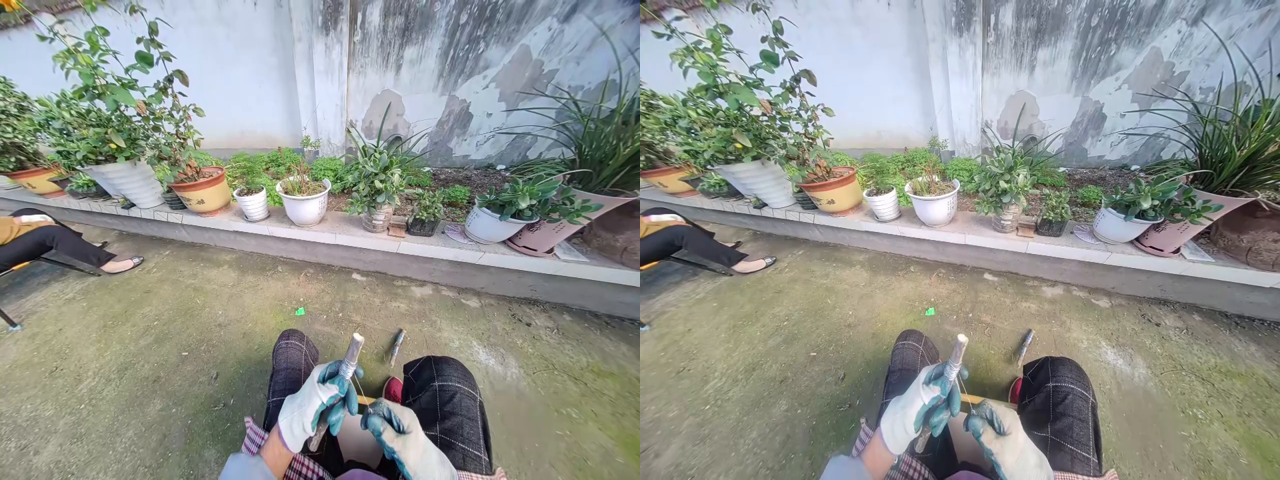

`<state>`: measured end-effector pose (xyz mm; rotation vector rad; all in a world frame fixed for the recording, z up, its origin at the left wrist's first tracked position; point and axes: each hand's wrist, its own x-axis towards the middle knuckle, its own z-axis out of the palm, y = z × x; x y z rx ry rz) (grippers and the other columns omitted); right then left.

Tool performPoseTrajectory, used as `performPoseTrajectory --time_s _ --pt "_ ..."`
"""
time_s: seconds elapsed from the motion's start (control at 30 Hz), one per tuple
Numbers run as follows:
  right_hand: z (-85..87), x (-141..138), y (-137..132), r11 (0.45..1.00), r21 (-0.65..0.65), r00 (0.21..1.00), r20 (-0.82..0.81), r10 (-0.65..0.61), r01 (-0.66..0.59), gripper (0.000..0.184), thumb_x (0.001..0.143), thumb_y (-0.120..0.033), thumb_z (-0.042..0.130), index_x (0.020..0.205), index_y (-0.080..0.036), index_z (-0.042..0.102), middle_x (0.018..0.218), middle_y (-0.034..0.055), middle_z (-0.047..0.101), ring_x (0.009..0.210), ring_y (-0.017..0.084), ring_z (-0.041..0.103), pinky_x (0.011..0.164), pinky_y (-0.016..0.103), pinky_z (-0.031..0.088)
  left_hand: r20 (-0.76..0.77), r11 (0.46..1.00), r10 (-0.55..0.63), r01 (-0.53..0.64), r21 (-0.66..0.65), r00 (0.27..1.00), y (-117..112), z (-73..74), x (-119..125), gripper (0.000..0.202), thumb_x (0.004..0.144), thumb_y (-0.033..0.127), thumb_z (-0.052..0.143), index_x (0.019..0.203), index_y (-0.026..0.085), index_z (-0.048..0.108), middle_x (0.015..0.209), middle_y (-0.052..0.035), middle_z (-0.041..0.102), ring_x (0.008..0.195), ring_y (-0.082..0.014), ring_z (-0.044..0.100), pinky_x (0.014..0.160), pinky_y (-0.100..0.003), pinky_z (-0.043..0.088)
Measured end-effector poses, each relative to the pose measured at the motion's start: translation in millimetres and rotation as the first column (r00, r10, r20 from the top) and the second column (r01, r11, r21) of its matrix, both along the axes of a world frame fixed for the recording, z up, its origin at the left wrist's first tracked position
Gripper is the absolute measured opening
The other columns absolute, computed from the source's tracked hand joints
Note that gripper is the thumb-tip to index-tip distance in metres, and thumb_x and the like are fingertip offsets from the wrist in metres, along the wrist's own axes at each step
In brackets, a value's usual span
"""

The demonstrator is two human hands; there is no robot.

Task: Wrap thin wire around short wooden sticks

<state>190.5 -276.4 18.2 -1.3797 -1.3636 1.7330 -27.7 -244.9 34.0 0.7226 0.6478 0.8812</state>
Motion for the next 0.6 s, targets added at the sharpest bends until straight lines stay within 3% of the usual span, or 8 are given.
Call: performPoseTrajectory --time_s 0.1,0.23,0.37,0.6 --pt "8.4 5.7 -1.3 0.997 0.071 0.977 0.213 -0.026 0.012 0.044 0.080 -0.068 0.068 0.084 -0.025 0.078 0.091 0.0044 0.074 0.089 0.025 0.066 0.078 0.032 0.052 0.011 1.000 0.014 -0.014 0.024 1.000 0.2 0.7 -2.2 0.050 0.088 0.046 0.070 0.121 0.009 0.062 0.070 -0.0054 0.070 0.035 -0.0064 0.042 0.034 -0.020 0.037" --pt "12.8 8.1 -5.3 0.998 0.036 0.932 0.360 -0.052 0.041 0.046 0.081 -0.070 0.066 0.098 -0.030 0.080 0.116 0.0051 0.074 0.110 0.031 0.064 0.093 0.037 0.049 0.016 1.000 0.008 -0.008 0.027 1.000 -0.6 -1.9 -3.7 0.050 0.088 0.046 0.069 0.122 0.010 0.062 0.071 -0.0051 0.070 0.036 -0.0063 0.042 0.034 -0.020 0.039" --pt "16.8 3.6 -5.8 0.993 0.108 0.939 0.344 0.017 -0.057 0.043 0.090 -0.066 0.056 0.099 -0.032 0.080 0.109 0.0040 0.076 0.109 0.029 0.065 0.099 0.037 0.047 -0.013 0.999 -0.004 0.005 0.044 1.000 -1.1 -3.4 -4.5 0.050 0.090 0.047 0.068 0.123 0.009 0.061 0.072 -0.0058 0.070 0.036 -0.0066 0.043 0.035 -0.020 0.037" --pt "22.2 -0.3 -4.9 0.970 0.185 0.941 0.325 0.092 -0.158 0.044 0.099 -0.060 0.045 0.100 -0.030 0.077 0.103 0.0046 0.077 0.101 0.026 0.067 0.096 0.034 0.048 -0.019 0.999 -0.018 0.019 0.049 1.000 0.0 2.1 -2.8 0.055 0.088 0.052 0.069 0.122 0.010 0.061 0.072 -0.0046 0.069 0.035 -0.0062 0.042 0.035 -0.021 0.038"
